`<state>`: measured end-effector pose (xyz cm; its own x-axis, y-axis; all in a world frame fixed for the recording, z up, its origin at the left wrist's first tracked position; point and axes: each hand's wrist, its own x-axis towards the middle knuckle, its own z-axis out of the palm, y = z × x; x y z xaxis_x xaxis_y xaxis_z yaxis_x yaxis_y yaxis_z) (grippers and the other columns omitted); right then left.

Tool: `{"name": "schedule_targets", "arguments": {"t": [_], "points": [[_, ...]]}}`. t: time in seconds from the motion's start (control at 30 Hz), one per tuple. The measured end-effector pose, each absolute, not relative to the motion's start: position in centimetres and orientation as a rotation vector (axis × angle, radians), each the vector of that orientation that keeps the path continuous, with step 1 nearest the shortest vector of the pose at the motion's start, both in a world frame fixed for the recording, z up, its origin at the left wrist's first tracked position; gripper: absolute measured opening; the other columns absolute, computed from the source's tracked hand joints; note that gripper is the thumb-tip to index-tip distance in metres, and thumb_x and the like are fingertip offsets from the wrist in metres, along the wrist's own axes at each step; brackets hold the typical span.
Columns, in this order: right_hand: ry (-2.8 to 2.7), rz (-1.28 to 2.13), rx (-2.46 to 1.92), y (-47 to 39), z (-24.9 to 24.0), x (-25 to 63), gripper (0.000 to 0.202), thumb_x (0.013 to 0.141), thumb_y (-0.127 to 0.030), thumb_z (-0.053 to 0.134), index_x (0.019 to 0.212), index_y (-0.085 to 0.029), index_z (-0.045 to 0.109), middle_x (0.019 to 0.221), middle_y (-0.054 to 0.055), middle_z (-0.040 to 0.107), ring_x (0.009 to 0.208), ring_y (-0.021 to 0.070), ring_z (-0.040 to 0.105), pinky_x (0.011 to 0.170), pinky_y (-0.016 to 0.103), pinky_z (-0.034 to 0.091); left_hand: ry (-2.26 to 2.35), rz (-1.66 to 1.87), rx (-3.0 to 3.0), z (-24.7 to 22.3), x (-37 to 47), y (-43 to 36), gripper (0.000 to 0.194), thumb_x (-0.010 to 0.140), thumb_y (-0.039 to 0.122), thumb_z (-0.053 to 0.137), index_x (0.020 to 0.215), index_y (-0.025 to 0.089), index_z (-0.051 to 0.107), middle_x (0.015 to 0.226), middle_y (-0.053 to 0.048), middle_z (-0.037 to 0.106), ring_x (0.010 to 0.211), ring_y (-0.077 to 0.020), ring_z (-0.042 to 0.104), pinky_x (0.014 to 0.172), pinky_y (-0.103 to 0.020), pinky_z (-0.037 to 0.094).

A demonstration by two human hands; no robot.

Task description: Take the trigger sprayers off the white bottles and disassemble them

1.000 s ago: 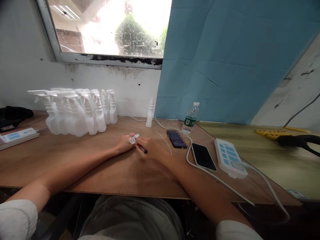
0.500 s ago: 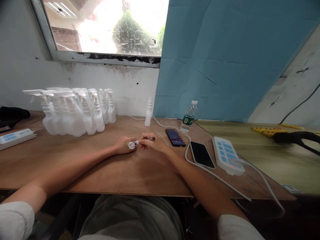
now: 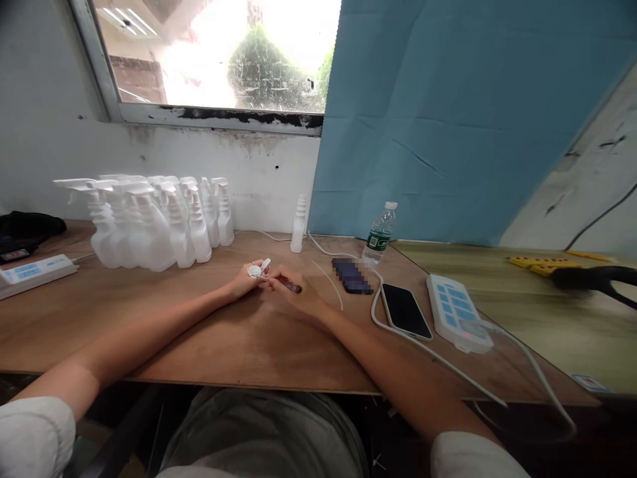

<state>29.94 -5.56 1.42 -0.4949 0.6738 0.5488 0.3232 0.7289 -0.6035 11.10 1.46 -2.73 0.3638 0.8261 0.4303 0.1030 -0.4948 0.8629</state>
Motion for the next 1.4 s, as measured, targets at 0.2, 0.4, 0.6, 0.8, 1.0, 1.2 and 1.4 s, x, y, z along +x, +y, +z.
{"name": "schedule_targets", "arguments": {"t": [0.2,0.4,0.6,0.8,1.0,1.2,1.4], "points": [[-2.329,0.137,-0.535,-5.1,0.9,29.9,0.018,0.094,-0.025,0.046,0.105,-0.024,0.06,0.115,0.007,0.063,0.109,0.0196,0.059,0.094,0.038,0.049,0.903,1.174,1.899,-3.1,11.2,1.6,0.024,0.068,0.034,0.064,0.071,0.016,0.048,0.065,0.004,0.046,0.06,-0.0089,0.04,0.057,-0.021,0.031],[-2.531,-0.092,-0.463,-3.8,0.1,30.2,0.032,0.095,-0.02,0.042,0.122,-0.025,0.059,0.137,0.008,0.056,0.129,0.0221,0.049,0.106,0.046,0.042,1.016,1.096,1.962,-3.4,11.0,2.0,0.019,0.07,0.03,0.063,0.076,0.016,0.05,0.068,0.004,0.051,0.063,-0.0101,0.046,0.058,-0.021,0.036],[-2.364,-0.044,-0.588,-3.9,1.4,31.3,0.033,0.095,-0.02,0.041,0.119,-0.027,0.063,0.139,0.006,0.055,0.124,0.0221,0.053,0.103,0.044,0.043,1.227,1.218,1.941,-3.3,10.6,1.9,0.04,0.069,0.034,0.069,0.1,0.017,0.052,0.081,0.001,0.059,0.075,-0.0145,0.056,0.069,-0.025,0.044],[-2.106,0.267,-0.828,-2.0,1.5,33.8,0.029,0.095,-0.035,0.046,0.105,-0.024,0.071,0.123,0.007,0.067,0.118,0.0245,0.059,0.105,0.042,0.042,1.258,1.172,1.969,-3.5,10.6,2.3,0.08,0.065,0.015,0.063,0.14,0.019,0.038,0.139,-0.014,0.046,0.124,-0.0247,0.047,0.104,-0.034,0.037],[-1.819,0.604,-0.976,0.3,0.6,35.2,0.049,0.091,-0.059,0.044,0.101,-0.02,0.071,0.116,0.009,0.07,0.1,0.023,0.067,0.087,0.037,0.051,1.143,1.152,1.919,-4.5,10.9,3.1,0.098,0.068,0.013,0.062,0.152,0.016,0.01,0.149,-0.022,0.034,0.113,-0.0216,0.057,0.101,-0.038,0.042],[-1.776,0.611,-1.008,0.8,0.2,35.3,0.051,0.09,-0.061,0.045,0.098,-0.018,0.071,0.112,0.01,0.071,0.094,0.0226,0.067,0.085,0.037,0.051,1.191,0.967,2.218,-3.9,11.0,2.1,0.062,0.075,0.024,0.065,0.135,0.014,0.05,0.142,-0.018,0.046,0.124,-0.0287,0.048,0.108,-0.044,0.033],[-1.823,0.6,-0.994,0.8,-0.2,35.3,0.047,0.091,-0.058,0.045,0.096,-0.021,0.073,0.111,0.008,0.072,0.098,0.0243,0.067,0.089,0.039,0.05,1.255,1.04,2.241,-3.2,10.8,1.9,0.046,0.084,0.038,0.06,0.127,0.021,0.057,0.144,-0.014,0.043,0.129,-0.03,0.044,0.107,-0.045,0.035]]}}
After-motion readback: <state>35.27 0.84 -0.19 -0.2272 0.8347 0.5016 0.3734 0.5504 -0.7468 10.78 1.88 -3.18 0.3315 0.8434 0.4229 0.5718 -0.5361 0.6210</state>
